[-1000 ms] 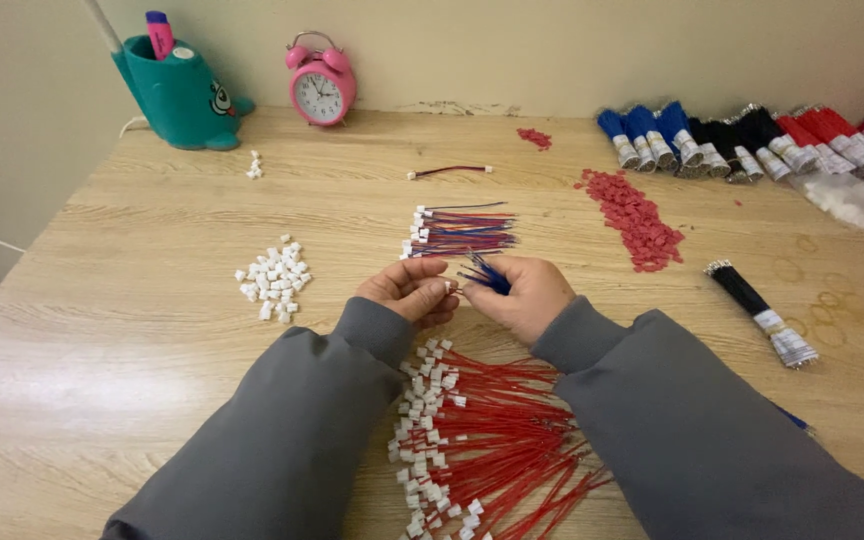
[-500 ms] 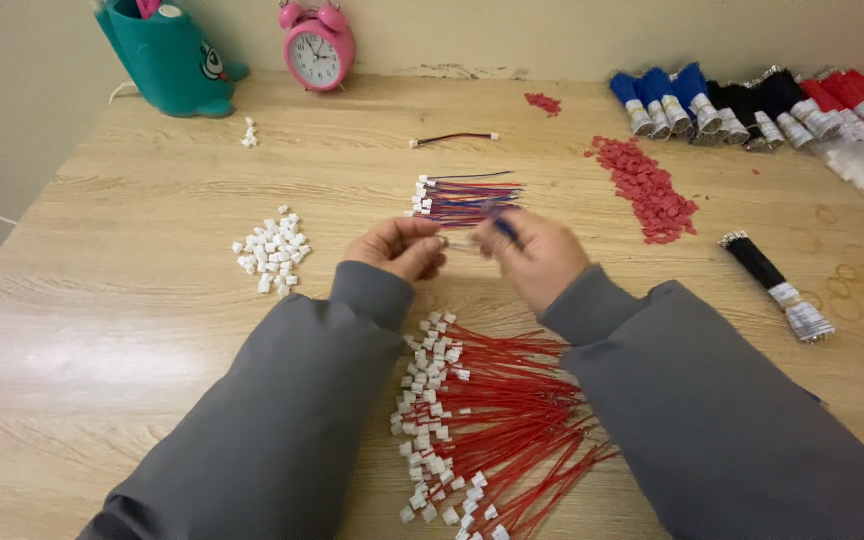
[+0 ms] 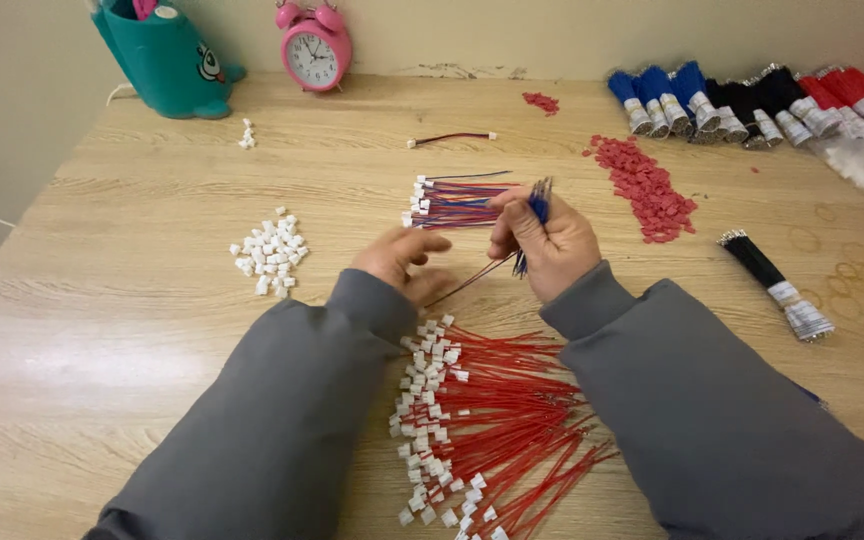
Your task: Manually attaching small plastic connectors to the ends of electrical wires to create wire harnesses
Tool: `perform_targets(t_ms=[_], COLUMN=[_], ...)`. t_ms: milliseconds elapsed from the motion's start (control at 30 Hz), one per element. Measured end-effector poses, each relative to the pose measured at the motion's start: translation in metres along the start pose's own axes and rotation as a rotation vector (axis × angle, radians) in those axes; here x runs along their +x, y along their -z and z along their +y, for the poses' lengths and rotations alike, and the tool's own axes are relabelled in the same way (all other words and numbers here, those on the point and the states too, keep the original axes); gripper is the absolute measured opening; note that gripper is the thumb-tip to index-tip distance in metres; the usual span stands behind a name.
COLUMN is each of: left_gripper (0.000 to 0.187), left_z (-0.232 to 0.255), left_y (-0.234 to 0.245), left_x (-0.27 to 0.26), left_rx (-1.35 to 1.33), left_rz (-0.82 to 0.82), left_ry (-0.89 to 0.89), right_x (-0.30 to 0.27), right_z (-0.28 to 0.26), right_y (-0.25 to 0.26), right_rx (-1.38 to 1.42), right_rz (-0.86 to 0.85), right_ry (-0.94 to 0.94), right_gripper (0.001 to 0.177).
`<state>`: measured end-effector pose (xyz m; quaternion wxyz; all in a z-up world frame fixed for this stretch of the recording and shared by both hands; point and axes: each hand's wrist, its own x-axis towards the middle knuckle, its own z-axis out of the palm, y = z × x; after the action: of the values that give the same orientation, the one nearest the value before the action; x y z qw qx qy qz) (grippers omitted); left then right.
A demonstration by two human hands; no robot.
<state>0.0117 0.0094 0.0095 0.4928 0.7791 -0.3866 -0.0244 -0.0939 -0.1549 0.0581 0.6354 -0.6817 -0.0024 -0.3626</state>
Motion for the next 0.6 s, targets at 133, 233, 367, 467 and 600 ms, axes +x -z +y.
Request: perform_targets(t_ms=[133, 233, 367, 467, 600], left_gripper=[0.036, 0.018, 0.012, 0.011, 0.012], left_z=[0.002, 0.006, -0.013, -0.014, -0.022], left_y=[0.000, 0.005, -0.003, -0.004, -0.006], left_x=[-0.001, 0.002, 0.006, 0.010, 0.017], left_rx=[0.319, 0.523, 0.557, 0.587, 0.537], left_rz=[-0.095, -0.220, -0.141, -0.092, -0.041], left_ry=[-0.110, -0.037, 0.012, 0.095, 0.168], right_x=[0.001, 0.006, 0.014, 0.017, 0.018], right_z=[-0.001, -0.003, -0.017, -0.019, -0.016], right_y=[0.003, 0.008, 0.015, 0.015, 0.014], right_rx=[-0.039, -0.147, -0.198, -0.131, 0.030], right_rz=[-0.009, -0.041, 0.095, 0.165, 0.179], right_ry=[-0.008, 0.041, 0.101, 0.095, 0.043], right_gripper=[0.024, 0.023, 0.028, 0.026, 0.028])
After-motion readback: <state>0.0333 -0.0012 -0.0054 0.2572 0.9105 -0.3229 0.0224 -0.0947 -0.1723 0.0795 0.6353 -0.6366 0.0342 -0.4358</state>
